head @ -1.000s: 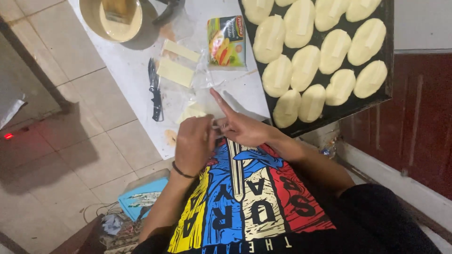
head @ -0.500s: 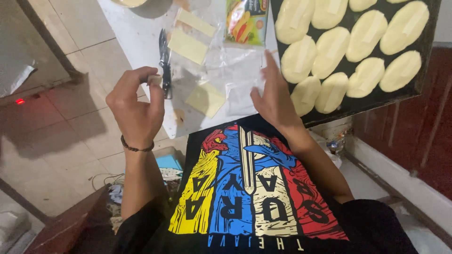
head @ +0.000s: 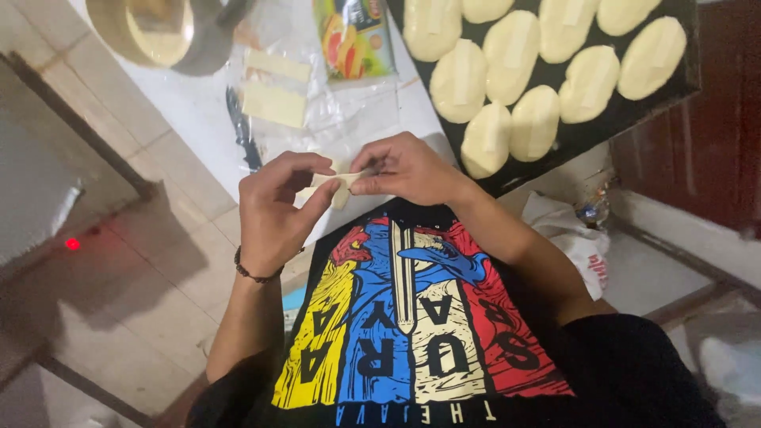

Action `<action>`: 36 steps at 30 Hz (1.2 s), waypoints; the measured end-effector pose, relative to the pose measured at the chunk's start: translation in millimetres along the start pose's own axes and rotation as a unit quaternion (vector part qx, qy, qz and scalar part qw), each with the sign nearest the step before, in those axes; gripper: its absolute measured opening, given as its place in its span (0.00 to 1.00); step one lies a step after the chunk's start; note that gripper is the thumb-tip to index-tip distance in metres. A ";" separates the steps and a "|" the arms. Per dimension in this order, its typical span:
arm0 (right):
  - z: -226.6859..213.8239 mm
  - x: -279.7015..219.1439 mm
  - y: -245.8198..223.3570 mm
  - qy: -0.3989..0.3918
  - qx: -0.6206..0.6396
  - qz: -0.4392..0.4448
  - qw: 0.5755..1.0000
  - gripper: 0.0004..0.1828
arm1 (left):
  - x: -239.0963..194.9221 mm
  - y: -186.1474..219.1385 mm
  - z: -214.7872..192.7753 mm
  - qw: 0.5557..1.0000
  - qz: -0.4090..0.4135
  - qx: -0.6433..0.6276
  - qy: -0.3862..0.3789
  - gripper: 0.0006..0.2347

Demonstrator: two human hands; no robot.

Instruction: Placing individual slices of cheese onto pieces of dough on a baking sheet.

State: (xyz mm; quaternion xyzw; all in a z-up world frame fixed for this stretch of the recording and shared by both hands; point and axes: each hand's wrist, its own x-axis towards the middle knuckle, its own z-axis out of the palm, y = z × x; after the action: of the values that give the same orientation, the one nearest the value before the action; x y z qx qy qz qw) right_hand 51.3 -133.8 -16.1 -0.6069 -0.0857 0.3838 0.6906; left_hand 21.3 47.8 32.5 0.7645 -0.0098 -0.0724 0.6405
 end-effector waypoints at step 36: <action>-42.6 -159.5 68.9 0.308 0.254 -0.007 0.917 0.09 | 44.9 -22.3 179.9 0.892 -0.091 0.092 -0.433 0.10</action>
State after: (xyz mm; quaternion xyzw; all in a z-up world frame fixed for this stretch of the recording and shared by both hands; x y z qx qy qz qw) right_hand -63.3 -270.0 -33.5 -0.4987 0.2273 0.1817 0.8165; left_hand 41.8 -129.0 -24.2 0.7103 -0.2226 -0.4530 0.4906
